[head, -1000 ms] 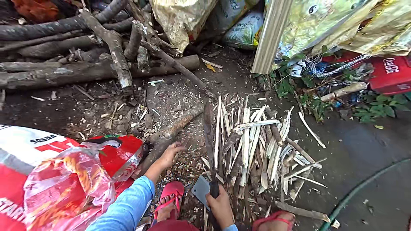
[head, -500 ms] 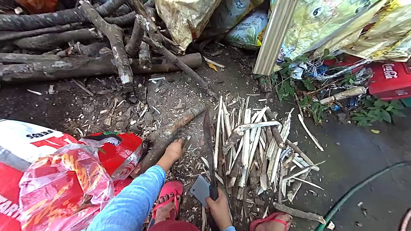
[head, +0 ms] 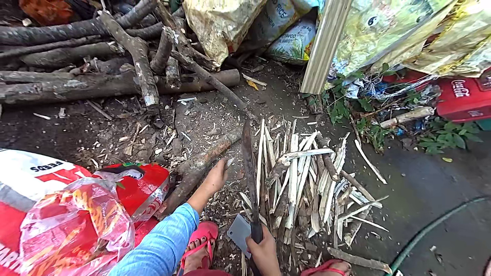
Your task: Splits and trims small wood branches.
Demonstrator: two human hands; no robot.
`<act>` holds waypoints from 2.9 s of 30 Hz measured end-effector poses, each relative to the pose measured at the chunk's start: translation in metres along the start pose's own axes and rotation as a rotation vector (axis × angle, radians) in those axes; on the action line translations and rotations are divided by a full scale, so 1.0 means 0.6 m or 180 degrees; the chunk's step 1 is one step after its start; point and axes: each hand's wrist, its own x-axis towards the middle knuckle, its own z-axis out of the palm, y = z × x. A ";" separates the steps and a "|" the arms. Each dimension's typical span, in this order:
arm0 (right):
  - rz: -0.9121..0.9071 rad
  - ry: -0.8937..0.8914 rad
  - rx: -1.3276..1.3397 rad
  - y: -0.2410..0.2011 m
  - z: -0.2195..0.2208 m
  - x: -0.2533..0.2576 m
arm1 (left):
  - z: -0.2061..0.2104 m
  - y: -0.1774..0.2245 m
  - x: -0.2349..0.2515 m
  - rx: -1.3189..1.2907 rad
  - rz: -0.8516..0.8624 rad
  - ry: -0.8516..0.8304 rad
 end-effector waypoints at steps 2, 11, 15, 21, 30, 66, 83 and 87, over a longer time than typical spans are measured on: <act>-0.0156 -0.0017 -0.0119 -0.010 -0.001 -0.007 | 0.012 -0.016 0.004 -0.0174 0.0137 0.0099; -0.0412 -0.0060 -0.0925 -0.028 -0.003 -0.026 | 0.021 -0.032 -0.008 -0.0162 0.0015 0.0125; -0.0353 -0.0047 -0.0981 -0.034 0.006 -0.026 | 0.018 -0.033 -0.011 -0.0128 0.0048 0.0129; -0.0243 -0.0115 -0.0985 -0.045 -0.001 -0.026 | 0.015 -0.023 -0.011 -0.0033 0.0062 0.0140; -0.0150 -0.0060 -0.1149 -0.060 -0.004 -0.036 | 0.015 -0.006 0.003 -0.0008 0.0220 0.0072; 0.0417 -0.0055 -0.1145 -0.015 0.019 0.008 | 0.010 -0.070 -0.205 -0.0625 -0.0667 -0.1814; -0.0026 0.0375 -0.0148 -0.003 0.001 0.003 | 0.013 -0.125 -0.279 -0.1856 -0.1581 -0.2031; 0.0541 0.0003 -0.0834 0.022 0.027 0.023 | -0.016 -0.120 -0.261 -0.1772 -0.2299 -0.0995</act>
